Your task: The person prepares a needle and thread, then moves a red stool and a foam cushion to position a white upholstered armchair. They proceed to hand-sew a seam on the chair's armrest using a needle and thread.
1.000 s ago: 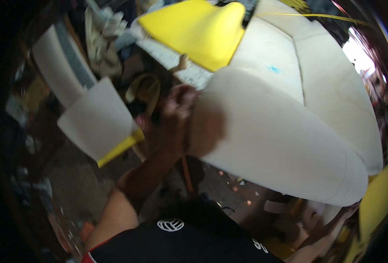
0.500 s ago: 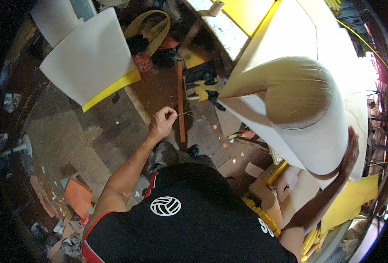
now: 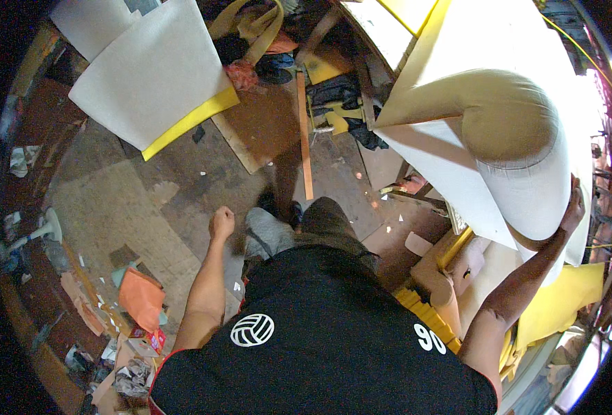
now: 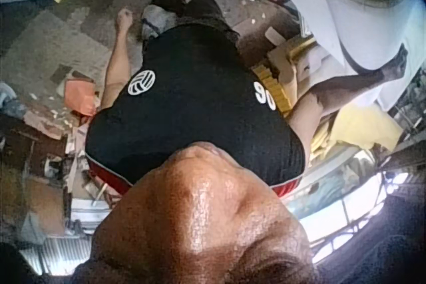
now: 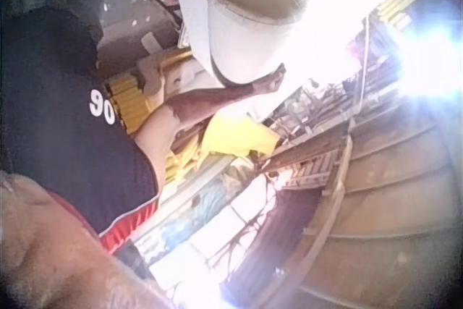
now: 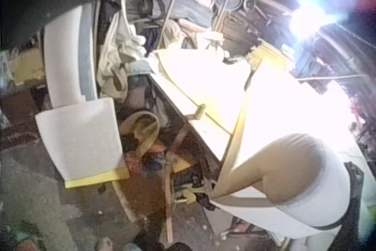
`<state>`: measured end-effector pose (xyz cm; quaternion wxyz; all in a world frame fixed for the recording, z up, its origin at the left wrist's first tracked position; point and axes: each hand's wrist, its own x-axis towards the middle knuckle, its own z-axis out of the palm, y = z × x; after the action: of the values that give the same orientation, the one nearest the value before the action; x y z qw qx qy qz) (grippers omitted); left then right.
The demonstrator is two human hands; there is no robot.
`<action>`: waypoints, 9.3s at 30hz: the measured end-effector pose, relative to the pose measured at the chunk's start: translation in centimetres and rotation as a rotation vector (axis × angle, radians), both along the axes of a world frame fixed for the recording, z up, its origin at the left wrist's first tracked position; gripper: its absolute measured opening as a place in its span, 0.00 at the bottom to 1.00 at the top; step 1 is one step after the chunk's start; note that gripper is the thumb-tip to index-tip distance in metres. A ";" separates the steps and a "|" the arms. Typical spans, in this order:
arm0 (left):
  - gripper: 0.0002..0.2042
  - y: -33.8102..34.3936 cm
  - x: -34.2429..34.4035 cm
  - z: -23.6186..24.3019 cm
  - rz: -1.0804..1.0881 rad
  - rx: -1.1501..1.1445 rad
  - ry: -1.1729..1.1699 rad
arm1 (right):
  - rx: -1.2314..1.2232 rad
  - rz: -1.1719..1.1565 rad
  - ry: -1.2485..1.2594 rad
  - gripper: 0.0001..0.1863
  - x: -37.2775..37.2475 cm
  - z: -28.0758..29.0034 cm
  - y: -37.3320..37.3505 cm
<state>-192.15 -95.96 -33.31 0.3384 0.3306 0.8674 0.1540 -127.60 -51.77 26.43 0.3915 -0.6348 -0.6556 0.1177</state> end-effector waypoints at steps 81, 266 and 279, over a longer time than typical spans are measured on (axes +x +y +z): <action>0.05 29.5 91.9 25.6 -1.406 -0.431 -1.214 | 0.397 -0.569 1.632 0.17 45.5 -24.9 -43.8; 0.13 89.3 205.8 25.5 2.392 1.788 0.502 | -0.886 1.933 -0.867 0.23 114.8 -59.1 92.0; 0.14 89.1 195.4 28.3 2.473 1.691 0.791 | -0.375 2.842 -0.586 0.19 97.8 -48.9 62.6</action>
<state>3.22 -6.86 -5.00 -0.5174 -0.4610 0.2848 0.6623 -29.78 10.79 -22.45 -0.2829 0.4914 -0.7467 0.3477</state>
